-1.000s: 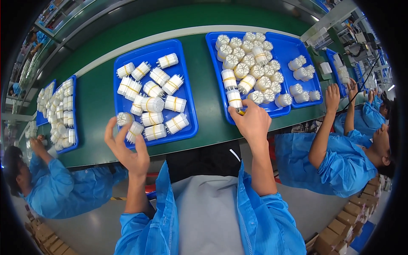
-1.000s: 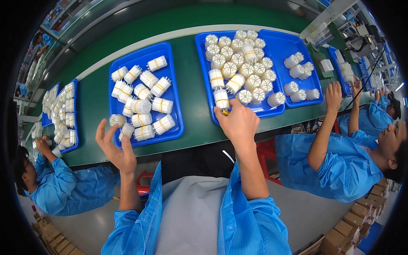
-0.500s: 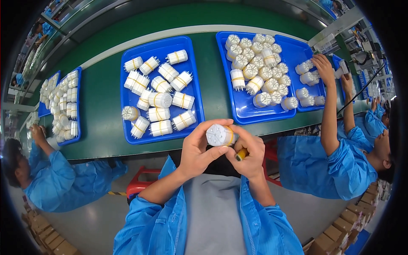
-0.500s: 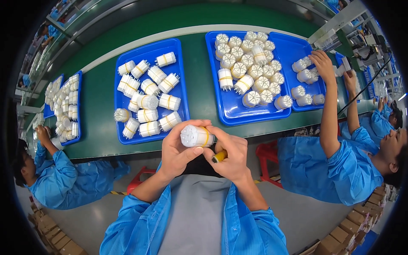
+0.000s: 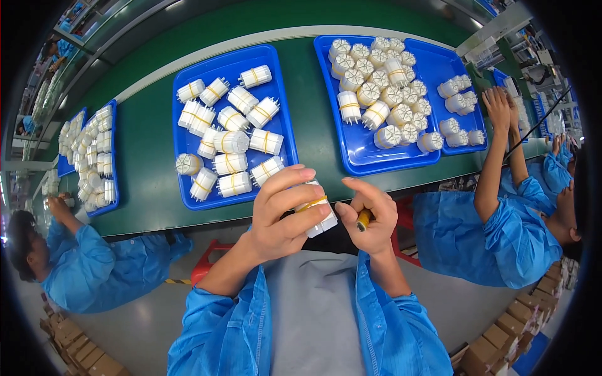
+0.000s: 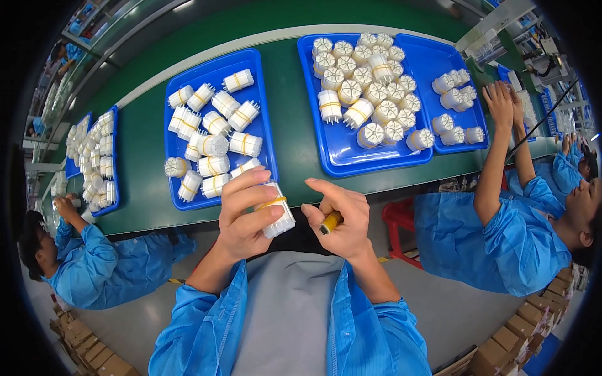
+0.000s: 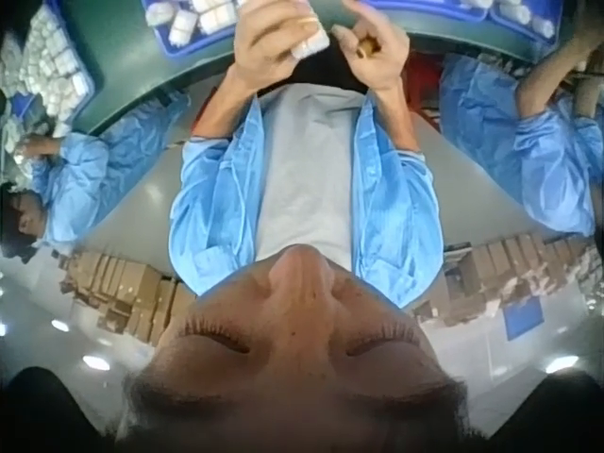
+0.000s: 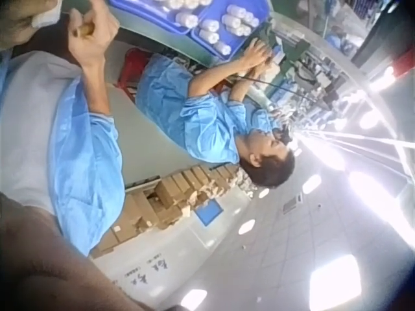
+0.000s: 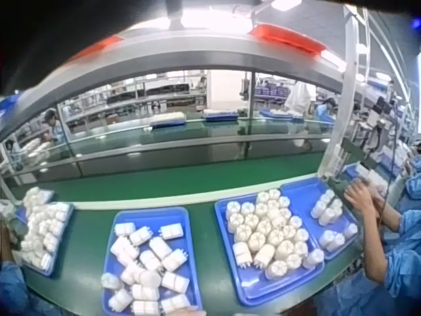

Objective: The person assembles small cylindrical plastic components using a handheld tool.

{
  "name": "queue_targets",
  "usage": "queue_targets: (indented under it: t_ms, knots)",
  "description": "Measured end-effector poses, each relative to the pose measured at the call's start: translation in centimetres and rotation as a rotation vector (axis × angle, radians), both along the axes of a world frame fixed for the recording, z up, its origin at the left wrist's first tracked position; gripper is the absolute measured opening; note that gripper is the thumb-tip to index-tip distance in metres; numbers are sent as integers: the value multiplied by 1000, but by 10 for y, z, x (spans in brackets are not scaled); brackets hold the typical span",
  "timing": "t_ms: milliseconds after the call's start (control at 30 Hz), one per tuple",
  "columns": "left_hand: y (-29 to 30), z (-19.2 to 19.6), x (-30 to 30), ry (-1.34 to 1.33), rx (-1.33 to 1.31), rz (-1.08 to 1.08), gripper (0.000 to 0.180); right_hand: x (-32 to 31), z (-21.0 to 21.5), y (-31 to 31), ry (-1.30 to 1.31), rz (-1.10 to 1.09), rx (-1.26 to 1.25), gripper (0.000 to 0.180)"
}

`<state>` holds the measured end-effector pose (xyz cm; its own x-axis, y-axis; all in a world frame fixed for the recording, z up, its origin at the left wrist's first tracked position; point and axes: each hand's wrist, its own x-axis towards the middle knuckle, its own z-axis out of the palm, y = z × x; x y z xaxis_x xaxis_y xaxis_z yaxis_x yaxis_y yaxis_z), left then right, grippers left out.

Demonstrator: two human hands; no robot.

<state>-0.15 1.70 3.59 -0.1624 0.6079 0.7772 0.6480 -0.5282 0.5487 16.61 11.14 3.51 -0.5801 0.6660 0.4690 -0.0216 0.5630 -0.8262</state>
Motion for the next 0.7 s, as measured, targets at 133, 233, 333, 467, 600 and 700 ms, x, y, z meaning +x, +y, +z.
queue_targets:
  t_ms: [133, 233, 333, 467, 600, 700]
  knots:
    - [0, 4, -4, 102, 14, 73, 46, 2, 1, -1, 12, -10, -22, 45]
    - [-1, 7, -6, 107, -43, 127, 50, 4, -1, -1, 7, -36, -70, 42]
    - [-7, 10, -7, 99, -147, 191, 53, 5, -3, 0, 11, -59, -71, 39]
    - [-9, 10, 0, -79, -305, 227, 49, 6, 5, -5, 4, -106, -183, 14]
    - [-6, 11, 0, -68, -322, 153, 46, 3, 21, -7, 635, 216, -552, 40]
    - [-8, 6, 10, -196, -363, 54, 47, 3, 40, -9, 786, 336, -633, 58]
